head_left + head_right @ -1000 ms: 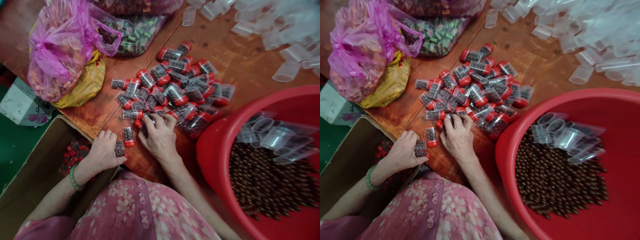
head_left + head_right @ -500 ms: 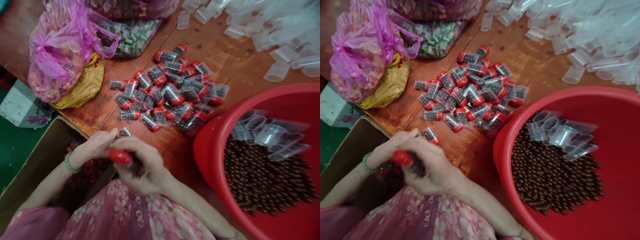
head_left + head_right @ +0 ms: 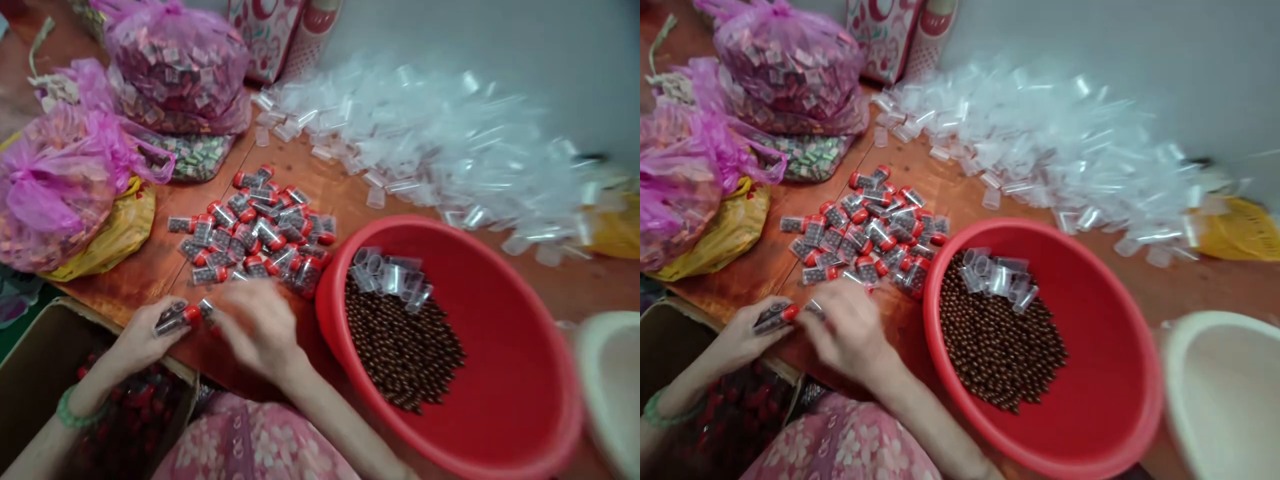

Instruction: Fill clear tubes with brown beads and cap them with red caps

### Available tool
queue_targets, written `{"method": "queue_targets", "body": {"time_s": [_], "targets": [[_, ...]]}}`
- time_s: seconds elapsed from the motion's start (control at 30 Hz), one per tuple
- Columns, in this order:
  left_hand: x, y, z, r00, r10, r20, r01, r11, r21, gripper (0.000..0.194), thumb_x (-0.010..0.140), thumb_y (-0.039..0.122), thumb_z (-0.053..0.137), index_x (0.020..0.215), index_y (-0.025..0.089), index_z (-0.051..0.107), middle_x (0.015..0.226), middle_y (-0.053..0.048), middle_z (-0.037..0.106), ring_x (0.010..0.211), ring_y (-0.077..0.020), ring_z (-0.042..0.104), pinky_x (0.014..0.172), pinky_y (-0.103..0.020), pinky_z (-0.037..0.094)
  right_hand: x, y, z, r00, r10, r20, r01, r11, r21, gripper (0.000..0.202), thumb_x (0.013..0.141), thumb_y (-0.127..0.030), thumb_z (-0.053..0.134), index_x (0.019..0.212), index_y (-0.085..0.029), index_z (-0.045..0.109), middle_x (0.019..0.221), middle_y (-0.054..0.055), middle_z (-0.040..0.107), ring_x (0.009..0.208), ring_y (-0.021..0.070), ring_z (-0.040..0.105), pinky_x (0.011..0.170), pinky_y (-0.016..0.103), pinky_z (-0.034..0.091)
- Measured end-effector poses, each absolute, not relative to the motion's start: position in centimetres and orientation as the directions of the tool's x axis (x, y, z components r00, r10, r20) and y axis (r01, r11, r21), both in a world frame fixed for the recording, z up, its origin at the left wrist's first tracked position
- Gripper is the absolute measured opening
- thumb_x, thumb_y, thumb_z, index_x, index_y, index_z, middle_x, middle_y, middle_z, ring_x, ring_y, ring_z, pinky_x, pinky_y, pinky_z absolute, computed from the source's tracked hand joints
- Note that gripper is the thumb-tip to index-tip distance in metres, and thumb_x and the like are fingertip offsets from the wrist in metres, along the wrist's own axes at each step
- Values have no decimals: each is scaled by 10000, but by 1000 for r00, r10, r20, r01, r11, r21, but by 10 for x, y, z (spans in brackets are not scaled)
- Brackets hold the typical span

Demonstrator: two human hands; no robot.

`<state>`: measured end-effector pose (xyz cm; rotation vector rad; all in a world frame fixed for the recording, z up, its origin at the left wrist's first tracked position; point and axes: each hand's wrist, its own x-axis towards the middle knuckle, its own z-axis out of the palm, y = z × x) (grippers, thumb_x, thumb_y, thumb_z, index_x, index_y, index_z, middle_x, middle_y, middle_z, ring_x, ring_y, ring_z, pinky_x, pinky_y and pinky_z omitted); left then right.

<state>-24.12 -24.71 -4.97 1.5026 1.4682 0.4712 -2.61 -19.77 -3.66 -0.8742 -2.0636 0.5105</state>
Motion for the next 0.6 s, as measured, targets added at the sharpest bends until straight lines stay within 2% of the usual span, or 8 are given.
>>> {"method": "queue_targets", "body": {"time_s": [0.07,0.13,0.2,0.3,0.37,0.47,0.53,0.6], "targets": [[-232,-247,-54,156,948,-279,570,144,809,275,884,393,578,1028,160,602,907,-38,687,811,-175,642,739,-267,490,-11,-161,-48,-35,827,561,737,400,-545,306,904,-383,568,1126,-173,600,1209,167,610,1210,294,519,1015,504,418],[-223,-247,-56,154,960,-234,589,101,802,242,889,376,569,981,159,623,863,-38,686,759,-168,640,700,-263,491,1,-123,-65,117,851,512,864,166,-475,593,855,-545,573,1262,-115,548,1424,263,419,1391,417,297,1054,655,307],[-215,-247,-58,191,961,-200,611,44,791,197,898,341,548,943,170,635,834,-38,678,723,-163,634,665,-261,495,11,-89,-81,257,854,453,867,3,-498,770,819,-675,521,1324,-94,509,1494,305,295,1420,476,192,1026,740,247],[-208,-250,-61,236,966,-106,669,-83,738,142,879,247,535,956,186,637,916,-70,670,822,-194,645,739,-299,530,24,-54,-93,451,830,328,764,-169,-622,928,741,-797,485,1335,-84,502,1486,345,260,1392,518,212,977,787,225],[-206,-252,-64,270,963,-26,713,-181,677,162,851,212,559,990,193,640,1099,-118,642,1014,-242,621,874,-363,529,30,-43,-95,490,854,176,705,-269,-656,935,696,-824,506,1288,-100,547,1428,345,341,1334,518,313,960,777,253],[-205,-253,-68,390,920,-29,745,-297,598,181,835,184,582,1003,205,644,1410,-140,494,1297,-306,458,1038,-459,451,33,-41,-91,393,920,-5,748,-323,-580,859,679,-823,528,1225,-164,608,1330,281,463,1229,479,449,949,725,312],[-204,-252,-69,479,873,-94,747,-349,566,229,820,151,577,1033,213,633,1469,-118,457,1367,-319,380,1077,-494,411,31,-46,-89,314,949,-31,804,-283,-524,839,679,-818,539,1251,-208,602,1312,245,477,1202,463,472,938,693,342],[-202,-251,-70,534,831,-159,745,-373,552,296,801,136,582,1083,221,614,1437,-114,496,1344,-312,414,1072,-490,414,27,-52,-88,245,970,-6,839,-215,-500,817,684,-800,564,1260,-222,599,1286,223,489,1183,443,485,937,650,366]]}}
